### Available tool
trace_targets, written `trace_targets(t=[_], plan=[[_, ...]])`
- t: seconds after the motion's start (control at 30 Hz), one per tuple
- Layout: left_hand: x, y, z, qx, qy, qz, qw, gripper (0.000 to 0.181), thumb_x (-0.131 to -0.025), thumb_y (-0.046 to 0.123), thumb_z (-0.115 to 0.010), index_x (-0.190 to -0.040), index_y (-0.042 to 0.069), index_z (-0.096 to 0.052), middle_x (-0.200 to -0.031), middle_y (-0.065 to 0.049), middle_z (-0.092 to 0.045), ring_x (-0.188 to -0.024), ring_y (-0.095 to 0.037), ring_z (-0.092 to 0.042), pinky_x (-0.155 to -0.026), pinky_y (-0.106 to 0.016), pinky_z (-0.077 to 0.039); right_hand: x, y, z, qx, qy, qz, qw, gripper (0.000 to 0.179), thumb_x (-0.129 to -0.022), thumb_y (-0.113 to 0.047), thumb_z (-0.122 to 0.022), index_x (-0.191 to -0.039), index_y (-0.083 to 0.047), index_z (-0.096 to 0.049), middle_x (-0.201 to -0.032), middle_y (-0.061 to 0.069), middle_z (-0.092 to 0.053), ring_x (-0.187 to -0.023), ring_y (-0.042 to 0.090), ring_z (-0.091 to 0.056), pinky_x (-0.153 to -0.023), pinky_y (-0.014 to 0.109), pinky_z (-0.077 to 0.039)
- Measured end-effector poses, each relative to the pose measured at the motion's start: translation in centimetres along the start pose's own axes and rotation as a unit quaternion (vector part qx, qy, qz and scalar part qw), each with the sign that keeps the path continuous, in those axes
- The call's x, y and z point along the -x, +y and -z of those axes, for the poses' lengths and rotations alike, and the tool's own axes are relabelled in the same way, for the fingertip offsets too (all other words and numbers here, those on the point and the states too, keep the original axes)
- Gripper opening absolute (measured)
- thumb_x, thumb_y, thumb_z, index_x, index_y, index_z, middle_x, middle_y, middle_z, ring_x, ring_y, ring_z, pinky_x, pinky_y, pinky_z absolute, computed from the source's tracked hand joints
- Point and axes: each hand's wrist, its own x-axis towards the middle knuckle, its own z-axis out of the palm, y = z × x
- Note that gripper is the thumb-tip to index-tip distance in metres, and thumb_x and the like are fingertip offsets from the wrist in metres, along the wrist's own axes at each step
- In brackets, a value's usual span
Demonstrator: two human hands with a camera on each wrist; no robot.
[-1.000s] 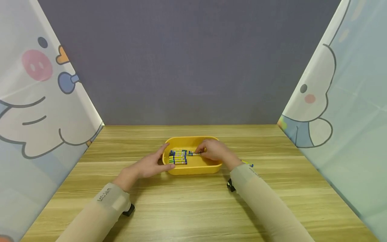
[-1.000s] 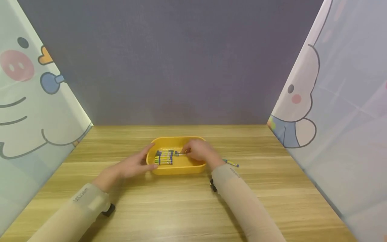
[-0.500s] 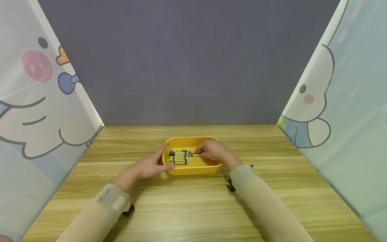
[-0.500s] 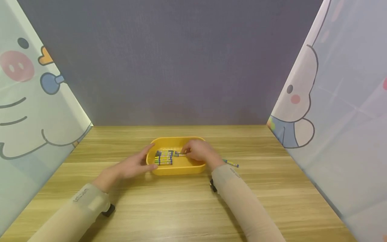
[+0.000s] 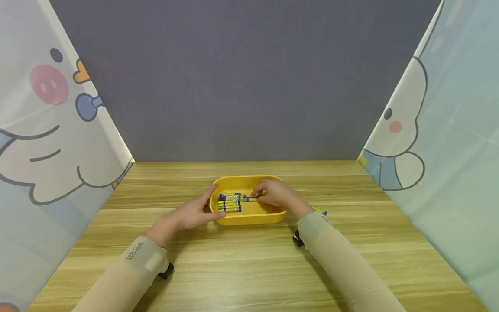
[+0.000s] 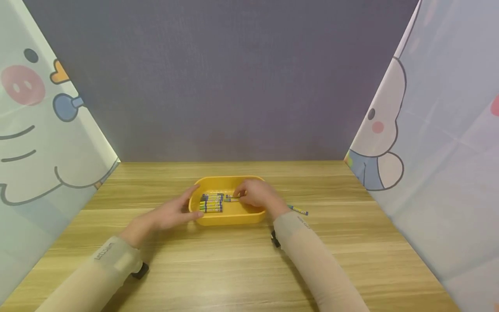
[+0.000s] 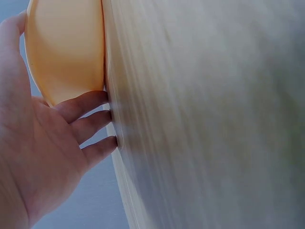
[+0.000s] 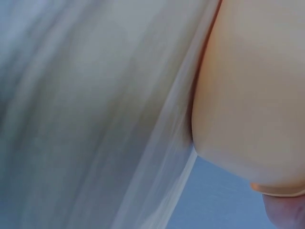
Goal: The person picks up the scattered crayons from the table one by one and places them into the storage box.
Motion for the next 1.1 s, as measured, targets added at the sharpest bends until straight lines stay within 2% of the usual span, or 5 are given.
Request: trace_targets(t=[0.17, 0.3, 0.53, 0.9, 1.1], plan=[[-0.1, 0.0, 0.0, -0.007, 0.001, -0.006, 1.0, 0.112, -0.098, 0.077, -0.064, -0.179, 0.026, -0.006, -0.159, -0.025, -0.058, -0.135, -0.036, -0.064, -0.117, -0.062, -0.048, 0.1, 0.1, -0.1, -0.012, 0.012, 0.006, 0.9998, 0.022, -0.104, -0.019, -0.074, -0.122, -0.026, -0.084, -0.114, -0.005, -0.076, -0.103, 0.019, -0.07, -0.097, 0.042, -0.057], [-0.2, 0.0, 0.1, -0.006, 0.0, -0.001, 1.0, 0.113, -0.098, 0.078, -0.064, -0.179, 0.027, -0.005, -0.159, -0.024, -0.058, -0.135, -0.036, -0.065, -0.117, -0.061, -0.048, 0.2, 0.2, 0.1, -0.048, 0.038, 0.007, 0.9981, 0.024, -0.104, -0.019, -0.074, -0.126, -0.02, -0.082, -0.113, -0.003, -0.076, -0.091, 0.013, -0.064, -0.086, 0.035, -0.055], [0.0, 0.1, -0.2, -0.007, 0.003, -0.004, 1.0, 0.113, -0.098, 0.077, -0.064, -0.179, 0.026, -0.004, -0.153, -0.023, -0.064, -0.129, -0.034, -0.067, -0.115, -0.06, -0.05, 1.4, 0.6, 1.4, -0.147, 0.104, 0.022, 0.9834, 0.025, -0.105, -0.015, -0.075, -0.127, -0.007, -0.081, -0.109, 0.005, -0.076, -0.086, 0.015, -0.058, -0.077, 0.031, -0.05], [0.0, 0.3, 0.1, -0.008, 0.002, 0.007, 0.9999, 0.114, -0.096, 0.079, -0.065, -0.179, 0.028, -0.005, -0.159, -0.022, -0.059, -0.138, -0.036, -0.063, -0.119, -0.061, -0.047, 7.7, 5.8, 5.0, -0.173, 0.137, -0.022, 0.9752, 0.025, -0.107, -0.018, -0.074, -0.128, -0.006, -0.08, -0.115, 0.011, -0.075, -0.089, 0.02, -0.06, -0.072, 0.03, -0.051], [0.0, 0.5, 0.2, -0.006, -0.002, 0.013, 0.9999, 0.115, -0.095, 0.08, -0.066, -0.179, 0.029, -0.005, -0.161, -0.022, -0.058, -0.139, -0.038, -0.062, -0.119, -0.062, -0.046, 11.4, 9.4, 5.2, -0.161, 0.078, -0.036, 0.9832, 0.028, -0.104, -0.018, -0.077, -0.13, -0.008, -0.08, -0.116, 0.01, -0.076, -0.09, 0.015, -0.062, -0.071, 0.028, -0.053]])
